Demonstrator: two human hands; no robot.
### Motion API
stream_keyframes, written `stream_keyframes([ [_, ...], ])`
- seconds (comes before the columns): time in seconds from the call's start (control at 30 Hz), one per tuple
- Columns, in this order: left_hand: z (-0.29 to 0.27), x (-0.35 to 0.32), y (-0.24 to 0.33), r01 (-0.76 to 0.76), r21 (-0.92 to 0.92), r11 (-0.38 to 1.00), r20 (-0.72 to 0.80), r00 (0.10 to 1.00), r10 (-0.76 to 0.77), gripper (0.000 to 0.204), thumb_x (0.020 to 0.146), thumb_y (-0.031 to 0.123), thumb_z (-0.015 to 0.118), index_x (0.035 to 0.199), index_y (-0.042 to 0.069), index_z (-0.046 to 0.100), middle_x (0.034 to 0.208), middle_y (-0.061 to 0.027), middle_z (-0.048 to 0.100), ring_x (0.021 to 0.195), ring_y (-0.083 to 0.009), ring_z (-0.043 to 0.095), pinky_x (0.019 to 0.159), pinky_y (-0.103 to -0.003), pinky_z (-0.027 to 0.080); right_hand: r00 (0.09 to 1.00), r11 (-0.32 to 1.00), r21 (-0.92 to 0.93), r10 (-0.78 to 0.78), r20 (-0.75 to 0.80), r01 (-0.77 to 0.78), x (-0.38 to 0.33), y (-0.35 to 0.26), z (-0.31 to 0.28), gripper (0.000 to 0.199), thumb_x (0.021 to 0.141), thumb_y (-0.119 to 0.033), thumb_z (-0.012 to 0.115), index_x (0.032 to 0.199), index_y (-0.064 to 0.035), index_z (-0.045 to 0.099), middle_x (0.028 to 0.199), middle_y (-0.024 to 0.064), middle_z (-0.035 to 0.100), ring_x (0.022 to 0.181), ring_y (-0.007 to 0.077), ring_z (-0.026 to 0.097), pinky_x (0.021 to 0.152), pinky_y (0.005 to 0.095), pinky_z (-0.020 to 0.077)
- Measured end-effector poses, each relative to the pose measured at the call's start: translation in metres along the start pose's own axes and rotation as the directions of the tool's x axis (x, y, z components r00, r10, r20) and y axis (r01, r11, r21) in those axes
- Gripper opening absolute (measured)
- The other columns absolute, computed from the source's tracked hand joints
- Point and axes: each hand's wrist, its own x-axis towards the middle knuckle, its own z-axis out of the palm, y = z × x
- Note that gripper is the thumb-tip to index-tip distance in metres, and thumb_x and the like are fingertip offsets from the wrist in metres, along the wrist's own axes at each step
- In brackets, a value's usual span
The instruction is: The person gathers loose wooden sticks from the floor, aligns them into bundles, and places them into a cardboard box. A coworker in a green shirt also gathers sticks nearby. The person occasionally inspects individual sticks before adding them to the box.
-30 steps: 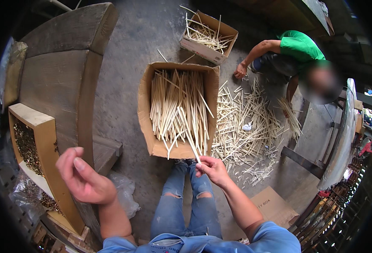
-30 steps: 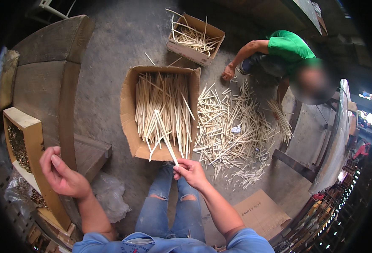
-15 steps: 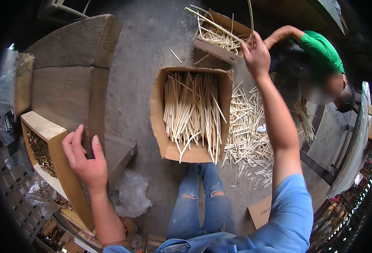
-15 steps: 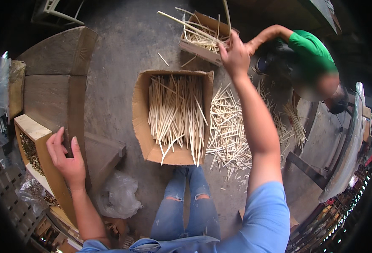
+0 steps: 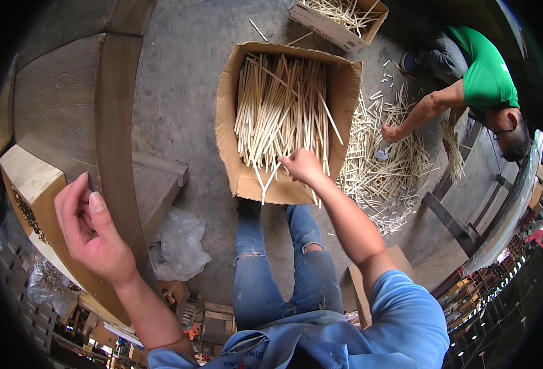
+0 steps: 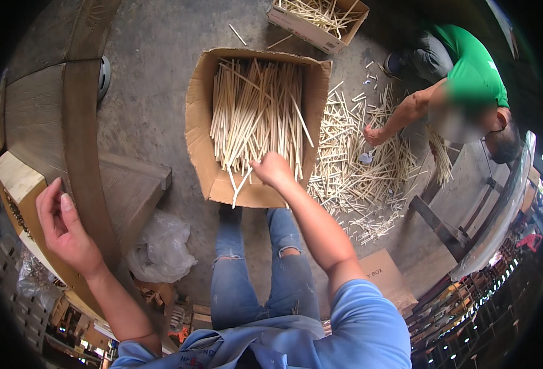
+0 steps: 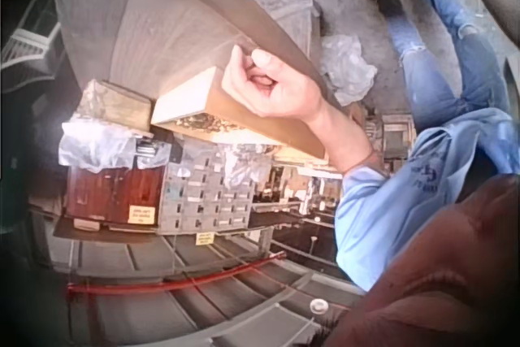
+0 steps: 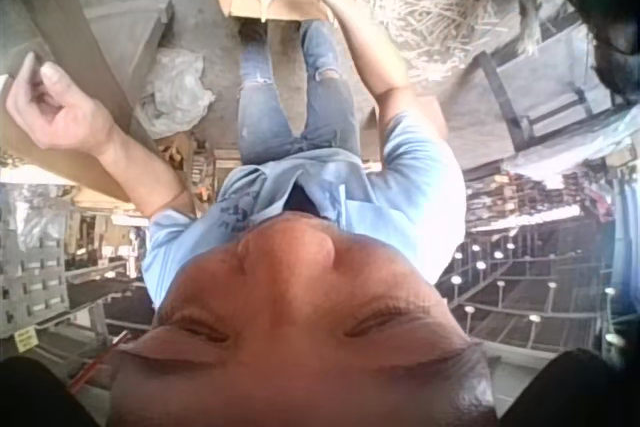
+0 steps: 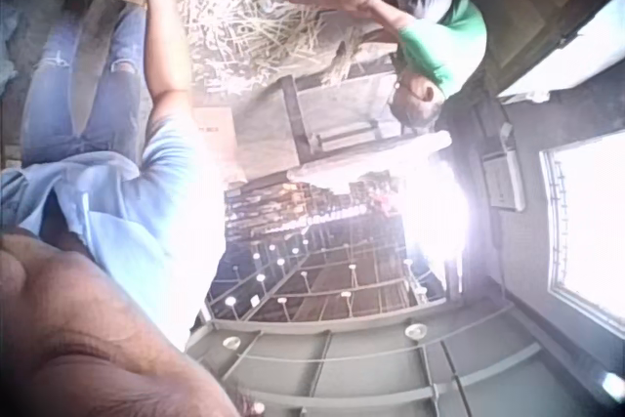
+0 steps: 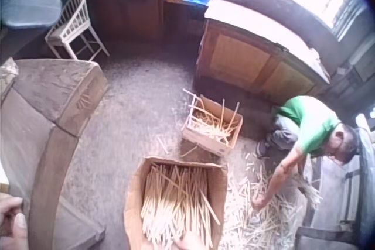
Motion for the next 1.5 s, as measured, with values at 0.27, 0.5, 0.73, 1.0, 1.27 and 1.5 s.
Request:
stream_keyframes([
  [0.27, -0.002, 0.005, 0.004, -0.026, -0.151, 0.988, -0.014, 1.000, 0.024, 0.017, 0.091, 0.003, 0.058, 0.107, -0.003, 0.064, 0.098, -0.0030, 0.056, 0.076, -0.0075, 0.044, 0.063, -0.019, 0.034, 0.974, 0.637, 0.742, 0.203, 0.099, -0.208, 0.011, 0.022, 0.052, 0.018, 0.089, -0.011, 0.058, 0.076, 0.0007, 0.062, 0.060, 0.0094, 0.061, 0.040, 0.0121, 0.047, 0.033, 0.0293, 0.0294],
  [0.5, -0.017, 0.006, 0.000, -0.036, -0.218, 0.975, -0.009, 0.999, 0.035, 0.011, 0.089, 0.006, 0.062, 0.098, 0.000, 0.066, 0.088, -0.0018, 0.059, 0.063, -0.0081, 0.041, 0.054, -0.023, 0.030, 0.929, 0.509, 0.794, 0.030, 0.368, -0.331, -0.107, 0.029, 0.044, 0.022, 0.097, -0.017, 0.051, 0.102, 0.0015, 0.062, 0.064, 0.0046, 0.059, 0.038, 0.0047, 0.029, 0.034, 0.0207, 0.0178],
  [0.73, -0.018, 0.008, 0.001, -0.051, -0.264, 0.963, -0.021, 0.999, 0.047, 0.009, 0.087, 0.006, 0.063, 0.094, 0.000, 0.066, 0.083, -0.0041, 0.060, 0.060, -0.0104, 0.043, 0.051, -0.024, 0.032, 0.917, 0.421, 0.835, -0.015, 0.398, -0.355, -0.171, 0.035, 0.051, 0.017, 0.098, -0.016, 0.050, 0.105, -0.0023, 0.058, 0.062, 0.0075, 0.059, 0.038, 0.0065, 0.032, 0.034, 0.0219, 0.0191],
  [1.0, -0.009, -0.002, 0.015, -0.172, -0.291, 0.941, 0.069, 0.977, 0.200, 0.010, 0.089, 0.001, 0.060, 0.096, -0.001, 0.067, 0.085, -0.0056, 0.062, 0.062, -0.0102, 0.048, 0.052, -0.023, 0.035, 0.842, 0.605, 0.717, -0.136, 0.521, -0.346, -0.270, 0.057, 0.034, 0.022, 0.101, -0.018, 0.047, 0.105, -0.0008, 0.060, 0.063, 0.0069, 0.062, 0.039, 0.0062, 0.040, 0.038, 0.0194, 0.0279],
  [1.27, 0.042, -0.022, 0.055, -0.329, -0.395, 0.858, 0.879, 0.138, 0.457, 0.054, 0.078, 0.007, 0.068, 0.129, 0.019, 0.056, 0.094, -0.0092, 0.055, 0.089, -0.0288, 0.059, 0.075, -0.040, 0.049, 0.673, 0.758, 0.624, -0.363, 0.644, -0.189, -0.295, 0.042, -0.005, 0.025, 0.102, -0.023, 0.047, 0.114, -0.0062, 0.061, 0.071, 0.0016, 0.063, 0.049, 0.0040, 0.044, 0.046, 0.0191, 0.0343],
  [1.5, 0.052, -0.020, 0.055, -0.312, -0.549, 0.775, 0.775, 0.156, 0.612, 0.029, 0.077, 0.018, 0.072, 0.102, 0.009, 0.061, 0.097, -0.0073, 0.054, 0.092, -0.0253, 0.056, 0.074, -0.039, 0.046, 0.853, 0.868, 0.230, -0.484, 0.196, 0.440, -0.262, 0.016, -0.027, 0.024, 0.095, -0.019, 0.058, 0.113, -0.0055, 0.064, 0.074, 0.0090, 0.061, 0.060, 0.0190, 0.055, 0.058, 0.0317, 0.0457],
])
